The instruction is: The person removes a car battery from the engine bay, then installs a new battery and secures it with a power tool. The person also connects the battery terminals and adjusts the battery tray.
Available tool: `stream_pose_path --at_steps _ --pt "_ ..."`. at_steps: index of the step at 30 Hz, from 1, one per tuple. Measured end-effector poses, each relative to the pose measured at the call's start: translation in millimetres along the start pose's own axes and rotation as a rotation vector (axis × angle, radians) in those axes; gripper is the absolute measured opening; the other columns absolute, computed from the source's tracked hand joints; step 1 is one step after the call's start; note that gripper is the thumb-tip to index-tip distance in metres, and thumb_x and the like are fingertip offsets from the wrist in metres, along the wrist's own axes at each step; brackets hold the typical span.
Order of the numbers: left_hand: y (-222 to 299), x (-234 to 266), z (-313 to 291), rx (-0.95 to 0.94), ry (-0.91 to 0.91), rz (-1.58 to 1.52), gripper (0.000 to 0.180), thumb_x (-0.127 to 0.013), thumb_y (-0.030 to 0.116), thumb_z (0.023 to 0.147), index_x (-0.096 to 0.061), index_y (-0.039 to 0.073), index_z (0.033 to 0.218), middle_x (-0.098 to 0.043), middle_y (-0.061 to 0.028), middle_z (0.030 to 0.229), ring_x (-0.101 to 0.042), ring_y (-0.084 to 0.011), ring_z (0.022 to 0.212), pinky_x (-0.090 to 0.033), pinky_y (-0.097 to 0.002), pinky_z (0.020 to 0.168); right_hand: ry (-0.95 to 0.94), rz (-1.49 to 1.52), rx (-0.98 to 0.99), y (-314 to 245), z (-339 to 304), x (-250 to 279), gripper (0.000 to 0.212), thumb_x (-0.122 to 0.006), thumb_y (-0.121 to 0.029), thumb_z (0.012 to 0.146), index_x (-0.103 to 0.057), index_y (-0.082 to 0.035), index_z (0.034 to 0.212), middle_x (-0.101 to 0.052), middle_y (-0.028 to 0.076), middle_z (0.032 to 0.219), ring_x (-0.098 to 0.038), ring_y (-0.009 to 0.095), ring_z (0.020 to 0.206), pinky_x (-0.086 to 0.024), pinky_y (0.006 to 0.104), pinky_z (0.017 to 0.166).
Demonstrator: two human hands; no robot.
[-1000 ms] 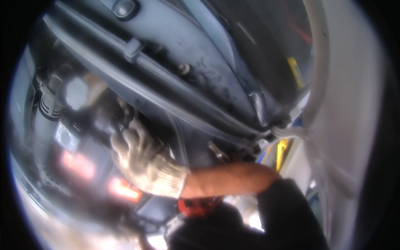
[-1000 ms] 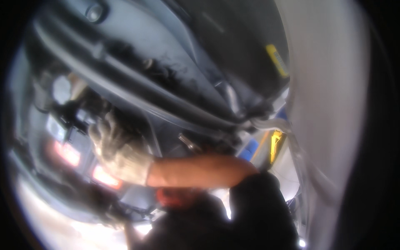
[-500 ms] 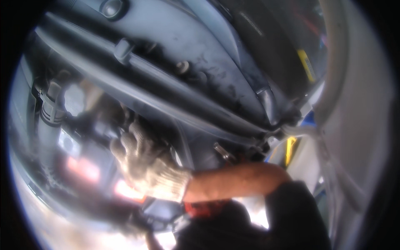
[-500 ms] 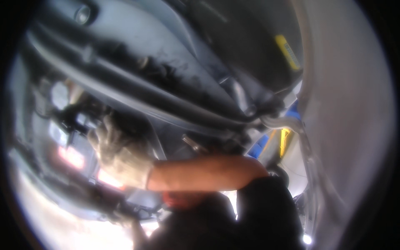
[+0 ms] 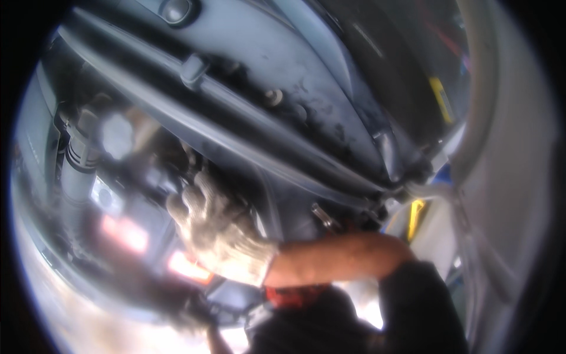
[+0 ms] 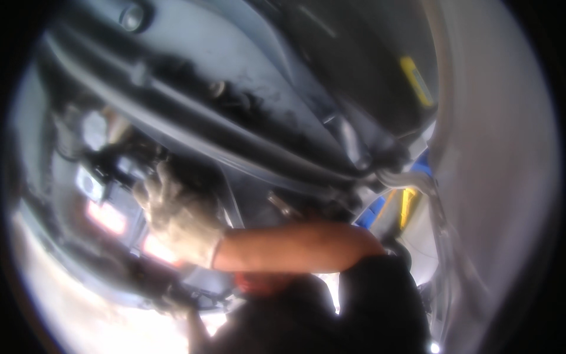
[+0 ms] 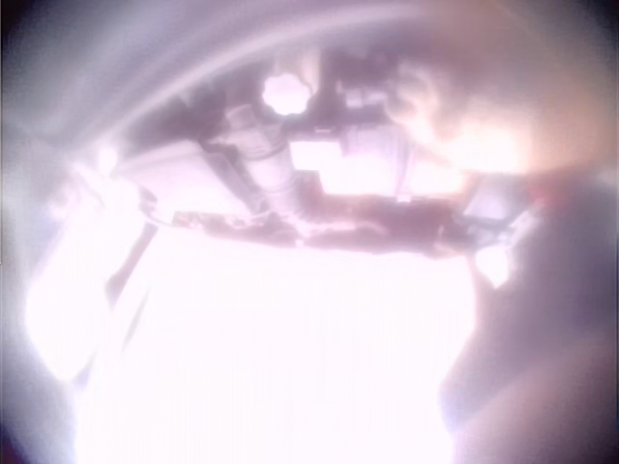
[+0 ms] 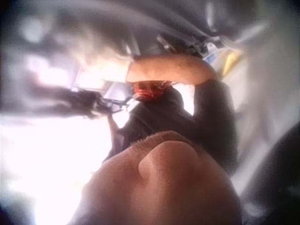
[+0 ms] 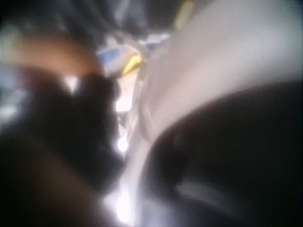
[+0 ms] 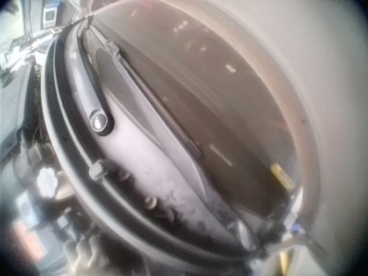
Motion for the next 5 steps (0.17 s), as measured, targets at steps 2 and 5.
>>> stream_pose_path --at_steps 2,5 --pt "-10.4 -5.5 -0.3 0.071 -0.090 0.051 0.013 -0.072 -0.002 0.097 -0.082 -0.006 0.103 -0.077 -0.0044 0.083 -0.068 -0.0149 0.072 -0.054 -0.0280 0.062 -0.022 0.031 -0.011 -3.5 2.2 -3.9 0.039 -0.072 -0.013 0.094 -0.075 0.011 0.125 -0.064 0.031 0.143 -0.065 0.043 0.127 -0.058 0.0639 0.108" --pt "-42.4 1.4 -3.7 0.187 -0.194 0.062 0.015 -0.070 -0.002 0.098 -0.082 -0.007 0.107 -0.079 -0.0068 0.088 -0.071 -0.0161 0.076 -0.057 -0.0286 0.065 0.092 0.071 -0.124 7.6 -2.3 19.3 0.037 -0.071 -0.017 0.097 -0.075 0.010 0.122 -0.066 0.030 0.137 -0.067 0.043 0.123 -0.059 0.0621 0.104"
Point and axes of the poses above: each hand's wrist, its own z-axis towards the middle knuckle, its own x-axis out of the back of the hand, y = z × x, the point moved 10 cm from there along z, towards the middle knuckle
